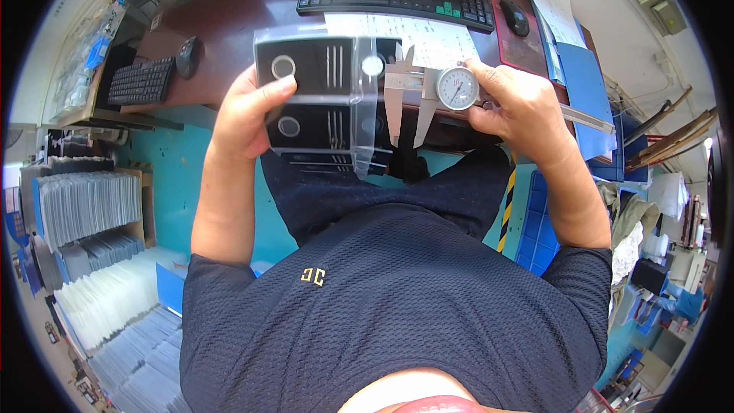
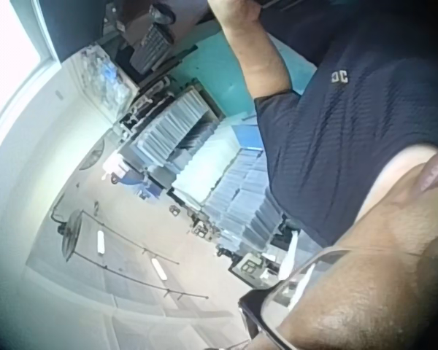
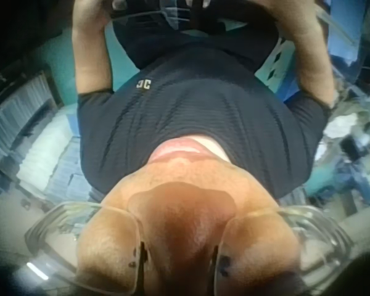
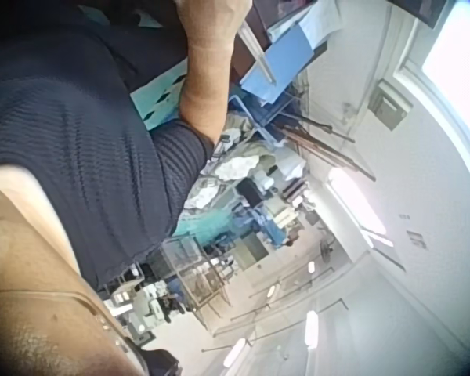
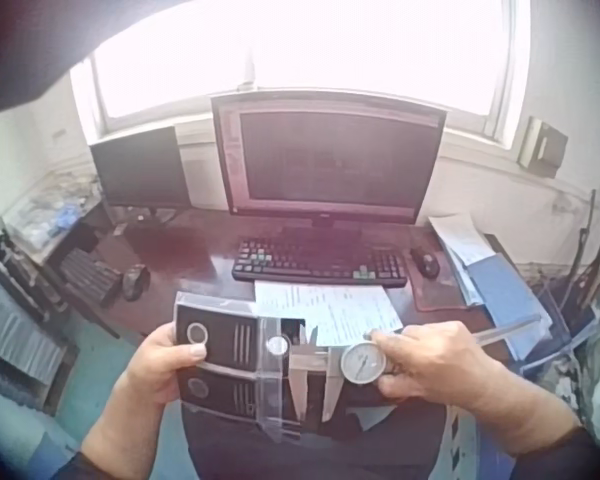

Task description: The person picks up a sheet of plastic panels and a dial caliper, then sits at a desk. They use the caliper to measure the width of the panels and the diameter of the circular cutouts, repeating these measurements across the sheet.

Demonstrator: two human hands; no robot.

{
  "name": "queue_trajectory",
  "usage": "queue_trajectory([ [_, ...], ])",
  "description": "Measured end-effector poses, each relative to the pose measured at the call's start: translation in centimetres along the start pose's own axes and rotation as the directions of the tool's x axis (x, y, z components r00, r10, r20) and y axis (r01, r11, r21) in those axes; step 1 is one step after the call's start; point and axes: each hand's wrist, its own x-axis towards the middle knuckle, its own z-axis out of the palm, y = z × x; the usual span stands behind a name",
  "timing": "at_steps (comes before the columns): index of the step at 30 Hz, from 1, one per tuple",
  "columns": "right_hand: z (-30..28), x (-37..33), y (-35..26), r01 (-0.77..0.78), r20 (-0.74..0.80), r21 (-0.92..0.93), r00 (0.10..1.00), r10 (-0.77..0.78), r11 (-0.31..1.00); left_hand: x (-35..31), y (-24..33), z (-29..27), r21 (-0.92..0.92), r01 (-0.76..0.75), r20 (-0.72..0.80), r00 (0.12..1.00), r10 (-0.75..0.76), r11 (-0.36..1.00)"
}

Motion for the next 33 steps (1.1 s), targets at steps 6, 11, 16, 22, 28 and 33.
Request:
queue_trajectory([
  [6,0.1,0.1,-0.6,0.029,-0.004,0.055,1.000,-0.028,0.998,1.6,2.5,-0.5,0.011,-0.020,-0.057,0.998,0.021,1.000],
  [11,0.1,0.2,-0.9,0.036,0.027,0.022,0.999,-0.036,0.999,2.0,2.6,-0.1,0.004,-0.019,-0.025,1.000,0.019,1.000],
  [16,0.1,0.3,-0.9,0.040,0.052,-0.018,0.998,-0.039,0.999,2.4,2.5,0.3,0.022,-0.022,-0.044,0.999,0.023,1.000],
  [22,-0.1,0.3,-0.9,0.017,0.053,-0.026,0.998,-0.015,1.000,3.0,2.6,-0.2,0.028,-0.030,-0.050,0.998,0.032,0.999],
  [28,0.4,0.3,-0.5,0.043,0.037,-0.037,0.998,-0.042,0.998,3.1,2.5,-0.2,0.007,-0.003,-0.021,1.000,0.003,1.000],
  [33,0.6,0.2,-0.5,0.034,0.046,-0.037,0.998,-0.032,0.999,3.2,2.2,-0.5,0.017,-0.007,-0.011,1.000,0.007,1.000],
])
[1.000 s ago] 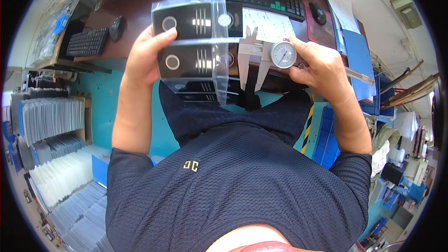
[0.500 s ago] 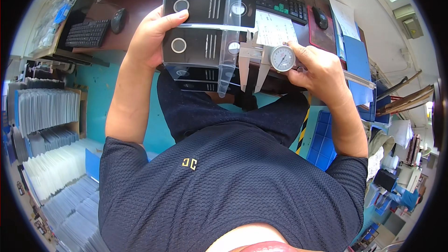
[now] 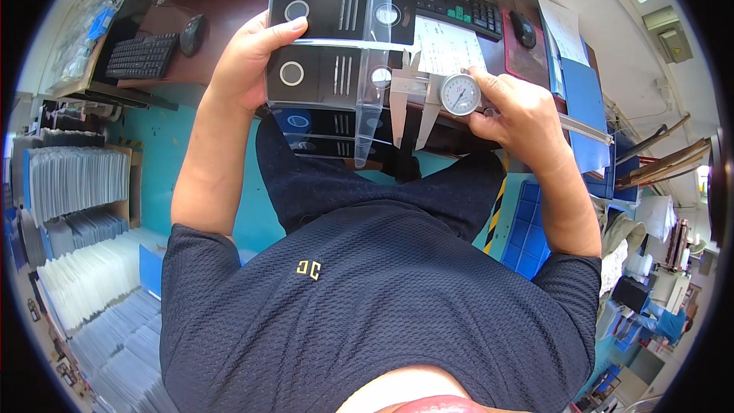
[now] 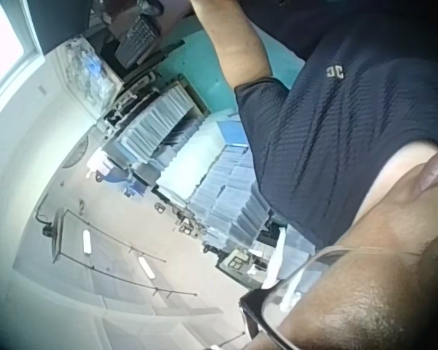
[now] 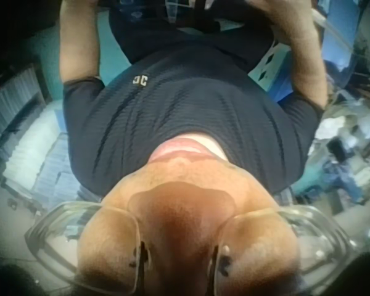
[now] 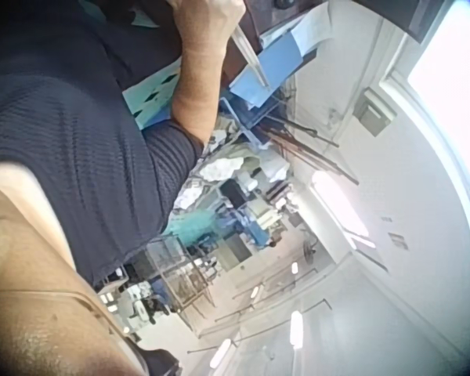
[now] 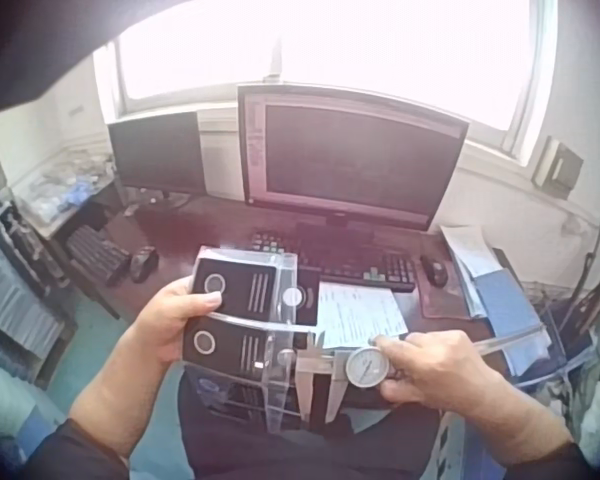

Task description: The person picks up a sheet of plastic panels and a dial caliper, then sits at a desk. They use the caliper to measure the width of the panels and the diameter of the circular cutouts, repeating these measurements across the sheet.

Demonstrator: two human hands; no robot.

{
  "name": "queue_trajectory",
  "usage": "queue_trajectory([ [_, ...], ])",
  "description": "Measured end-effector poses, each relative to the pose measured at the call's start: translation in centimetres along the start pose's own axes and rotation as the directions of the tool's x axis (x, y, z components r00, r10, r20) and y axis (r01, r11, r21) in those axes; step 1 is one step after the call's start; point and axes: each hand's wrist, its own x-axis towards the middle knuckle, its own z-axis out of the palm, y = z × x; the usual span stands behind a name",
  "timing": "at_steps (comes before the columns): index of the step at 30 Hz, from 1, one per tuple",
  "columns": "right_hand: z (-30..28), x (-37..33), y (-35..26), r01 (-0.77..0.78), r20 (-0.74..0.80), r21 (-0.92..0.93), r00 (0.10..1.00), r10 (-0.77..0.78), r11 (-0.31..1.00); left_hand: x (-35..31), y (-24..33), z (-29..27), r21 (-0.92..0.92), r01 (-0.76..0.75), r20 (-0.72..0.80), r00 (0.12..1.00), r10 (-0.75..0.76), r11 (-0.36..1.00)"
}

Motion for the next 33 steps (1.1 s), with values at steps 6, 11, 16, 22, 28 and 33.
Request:
queue_trajectory([
  [6,0.2,-0.2,0.1,-0.012,0.023,-0.010,1.000,0.012,1.000,0.0,-0.4,0.0,0.012,-0.013,-0.016,1.000,0.013,1.000],
  [11,0.2,-0.2,0.1,-0.014,0.019,-0.001,1.000,0.014,1.000,0.1,-0.4,0.1,-0.012,-0.014,-0.020,1.000,0.013,1.000],
  [16,0.5,-0.2,0.3,-0.081,-0.063,0.130,0.994,0.090,0.988,0.3,-0.5,-0.4,-0.059,0.014,-0.048,0.999,-0.017,0.998],
  [22,5.0,-1.1,-0.7,-0.431,0.274,0.763,0.890,0.364,0.482,2.6,-2.8,-2.1,-0.432,0.241,0.038,0.968,-0.249,0.869],
  [28,7.4,0.1,-3.0,-0.528,0.512,0.844,0.744,0.430,-0.091,5.4,-4.1,-2.7,-0.658,0.234,0.285,0.957,-0.051,0.716],
  [33,7.0,0.9,-2.4,-0.557,0.562,0.814,0.687,0.460,-0.163,3.4,-12.1,-3.6,-0.576,0.273,0.269,0.953,-0.137,0.771],
])
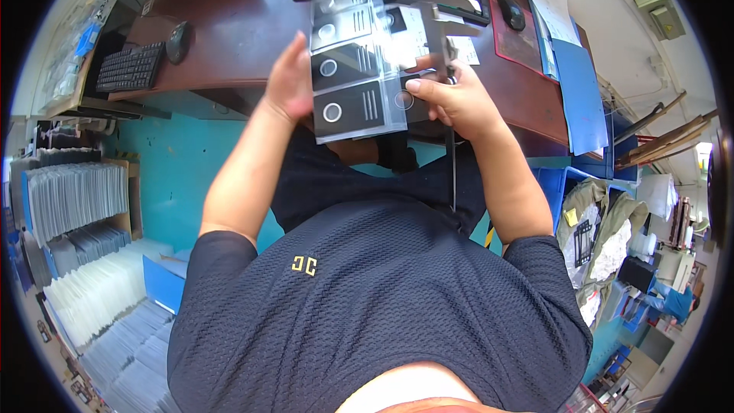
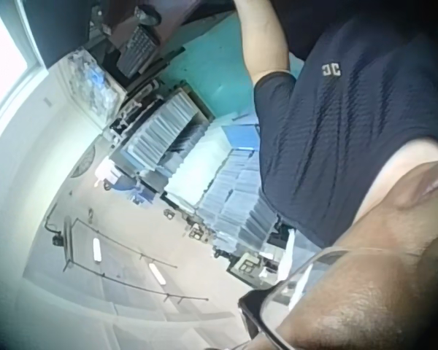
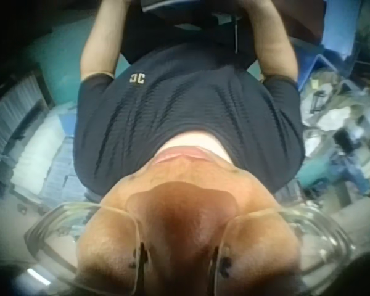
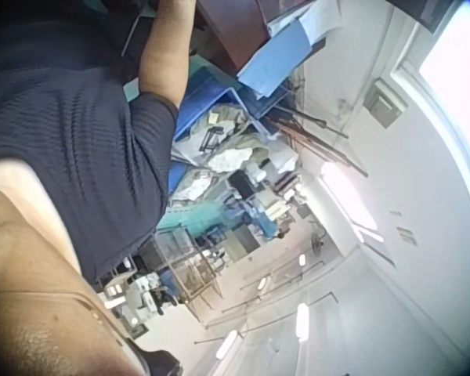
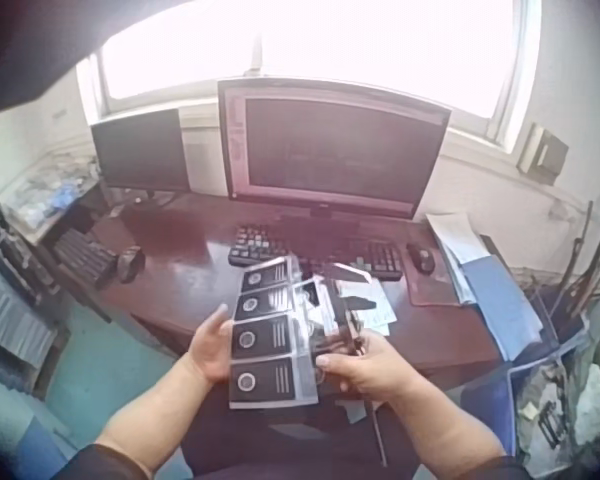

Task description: The person picks up a sheet of plastic panels and a dial caliper, then sits at a desk. They use the caliper to measure the width of the panels and the diameter of the circular cutouts, repeating these measurements across the sheet.

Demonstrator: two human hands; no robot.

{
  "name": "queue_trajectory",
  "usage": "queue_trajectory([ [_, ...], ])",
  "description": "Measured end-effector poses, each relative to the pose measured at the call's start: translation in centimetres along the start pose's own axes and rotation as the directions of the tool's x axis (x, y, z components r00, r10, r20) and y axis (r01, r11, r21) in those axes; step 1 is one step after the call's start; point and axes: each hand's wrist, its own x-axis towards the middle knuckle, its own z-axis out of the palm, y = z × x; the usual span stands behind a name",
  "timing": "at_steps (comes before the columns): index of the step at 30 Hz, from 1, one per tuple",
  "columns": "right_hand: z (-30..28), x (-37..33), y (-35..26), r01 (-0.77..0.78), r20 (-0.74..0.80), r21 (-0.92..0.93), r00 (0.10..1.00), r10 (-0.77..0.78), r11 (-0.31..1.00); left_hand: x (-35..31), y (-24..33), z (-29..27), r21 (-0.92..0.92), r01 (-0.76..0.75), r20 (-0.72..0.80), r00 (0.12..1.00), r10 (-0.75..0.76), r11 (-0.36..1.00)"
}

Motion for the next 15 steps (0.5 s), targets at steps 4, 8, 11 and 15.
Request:
queue_trajectory([
  [4,-1.2,1.2,3.1,-0.169,-0.015,-0.002,0.985,0.169,0.986,-1.9,-3.4,-1.6,-0.085,0.077,-0.010,0.997,-0.078,0.993],
  [8,-1.5,0.6,4.2,-0.219,0.000,0.036,0.976,0.220,0.975,-2.4,-4.7,-0.6,0.184,0.068,-0.185,0.982,-0.033,0.981],
  [11,-2.2,0.0,2.9,-0.230,-0.016,-0.031,0.973,0.230,0.973,-2.3,-3.2,0.8,0.319,-0.005,-0.139,0.989,0.052,0.948],
  [15,-4.3,-1.6,-0.6,-0.070,0.006,-0.511,0.996,0.085,0.856,-3.0,1.7,4.5,0.482,-0.080,-0.069,0.989,0.128,0.873],
])
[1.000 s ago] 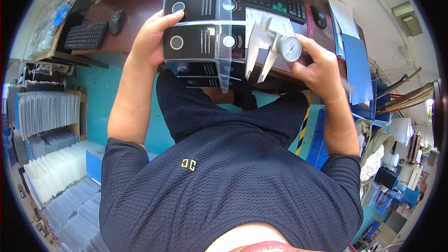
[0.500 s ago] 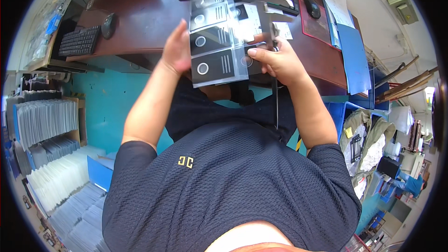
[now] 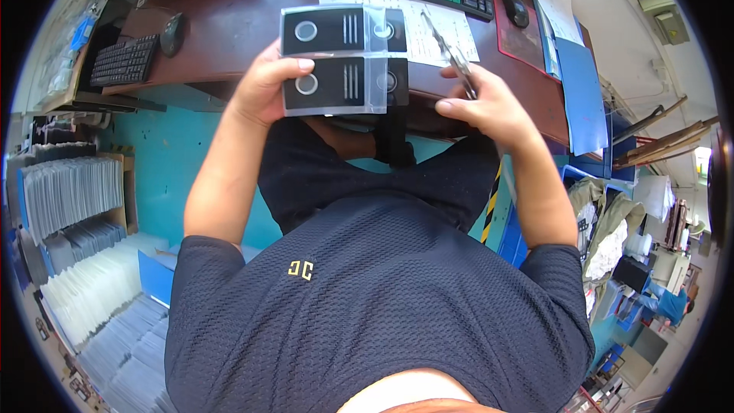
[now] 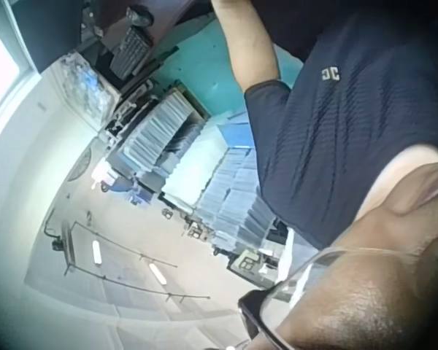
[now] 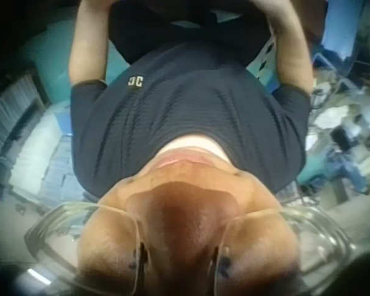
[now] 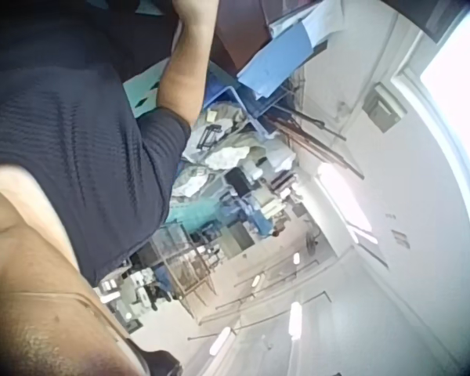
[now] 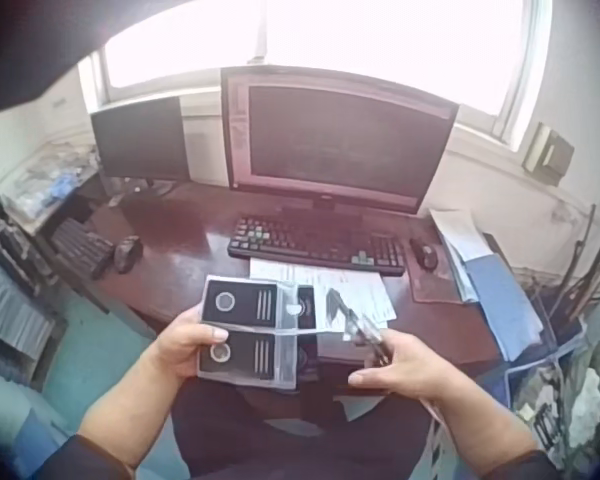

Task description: The person picks up a sheet of plastic panels and a dial caliper, then sits at a desk. They use the caliper to measure the width of the panels and the diameter of the circular cutouts, repeating these measurements across the sheet.

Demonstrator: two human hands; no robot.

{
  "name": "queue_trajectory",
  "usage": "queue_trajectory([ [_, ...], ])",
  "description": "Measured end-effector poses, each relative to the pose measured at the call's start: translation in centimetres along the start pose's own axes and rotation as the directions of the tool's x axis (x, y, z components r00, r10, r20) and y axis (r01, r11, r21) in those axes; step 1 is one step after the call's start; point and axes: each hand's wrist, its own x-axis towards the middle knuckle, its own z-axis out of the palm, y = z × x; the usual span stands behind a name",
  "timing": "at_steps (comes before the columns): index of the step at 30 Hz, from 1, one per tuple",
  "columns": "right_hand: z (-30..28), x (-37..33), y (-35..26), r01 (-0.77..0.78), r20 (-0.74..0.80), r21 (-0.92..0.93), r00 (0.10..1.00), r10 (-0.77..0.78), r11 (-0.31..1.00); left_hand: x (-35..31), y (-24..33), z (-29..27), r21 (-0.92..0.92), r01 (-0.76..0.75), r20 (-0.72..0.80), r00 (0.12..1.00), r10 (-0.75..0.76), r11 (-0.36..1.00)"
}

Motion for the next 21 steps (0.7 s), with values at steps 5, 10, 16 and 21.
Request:
queue_trajectory([
  [5,-2.3,-2.3,-2.8,0.387,-0.163,-0.349,0.872,-0.462,0.853,-0.1,5.5,1.1,0.120,-0.097,0.007,0.995,0.097,0.988],
  [10,-2.4,-2.8,-5.1,0.471,-0.119,-0.648,0.713,-0.691,0.599,-0.2,7.3,1.5,0.155,-0.130,0.077,0.990,0.120,0.979],
  [16,-2.1,-2.8,-5.6,0.443,-0.014,-0.788,0.681,-0.732,0.427,-0.5,6.9,1.7,0.139,-0.125,0.065,0.991,0.117,0.982],
  [21,-1.8,-2.9,-5.4,0.436,-0.009,-0.793,0.689,-0.725,0.425,-0.6,6.7,2.1,0.139,-0.126,0.052,0.991,0.120,0.982],
])
